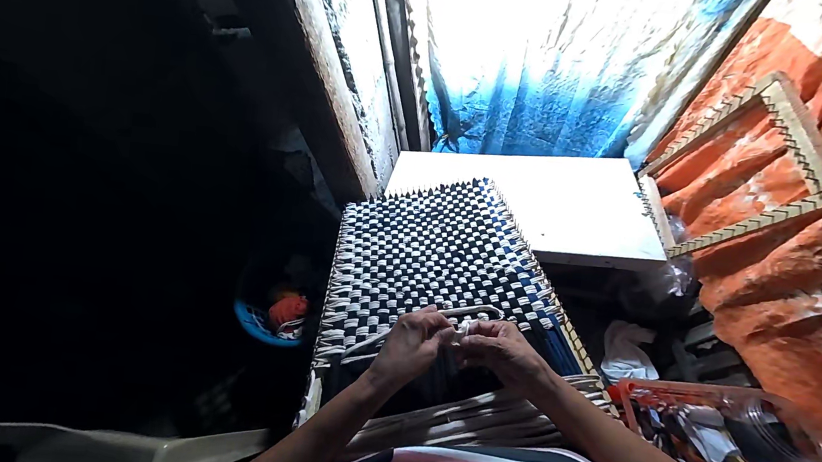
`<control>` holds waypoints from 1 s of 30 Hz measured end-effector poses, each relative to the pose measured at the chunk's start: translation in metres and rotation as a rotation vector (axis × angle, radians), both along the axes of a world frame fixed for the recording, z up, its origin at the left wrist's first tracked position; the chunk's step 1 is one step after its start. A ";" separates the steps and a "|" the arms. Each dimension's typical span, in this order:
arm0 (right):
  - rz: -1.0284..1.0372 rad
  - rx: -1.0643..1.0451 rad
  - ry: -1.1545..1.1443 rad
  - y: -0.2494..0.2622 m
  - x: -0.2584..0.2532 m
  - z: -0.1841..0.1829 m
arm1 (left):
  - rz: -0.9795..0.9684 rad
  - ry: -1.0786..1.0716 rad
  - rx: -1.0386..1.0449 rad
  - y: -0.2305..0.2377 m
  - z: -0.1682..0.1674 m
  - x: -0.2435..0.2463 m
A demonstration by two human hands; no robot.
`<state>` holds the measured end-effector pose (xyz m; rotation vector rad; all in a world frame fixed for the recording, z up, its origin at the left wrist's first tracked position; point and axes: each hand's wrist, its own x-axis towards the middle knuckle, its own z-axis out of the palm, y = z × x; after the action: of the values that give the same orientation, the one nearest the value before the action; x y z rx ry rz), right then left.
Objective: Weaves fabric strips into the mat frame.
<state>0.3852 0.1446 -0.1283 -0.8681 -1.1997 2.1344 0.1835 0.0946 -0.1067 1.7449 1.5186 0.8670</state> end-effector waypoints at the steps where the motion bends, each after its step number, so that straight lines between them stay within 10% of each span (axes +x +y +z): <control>1: -0.002 0.014 -0.008 0.000 0.000 -0.001 | 0.011 -0.047 -0.049 0.001 0.002 -0.001; 17: -0.001 0.105 0.080 0.000 0.001 -0.004 | 0.046 -0.325 -0.116 0.006 -0.007 0.006; 30: -0.115 -0.012 0.042 -0.002 -0.002 0.001 | -0.070 0.029 0.255 -0.003 -0.017 0.007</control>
<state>0.3829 0.1422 -0.1274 -0.8720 -1.0900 2.0594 0.1903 0.0918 -0.1241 1.9871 1.4054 1.0406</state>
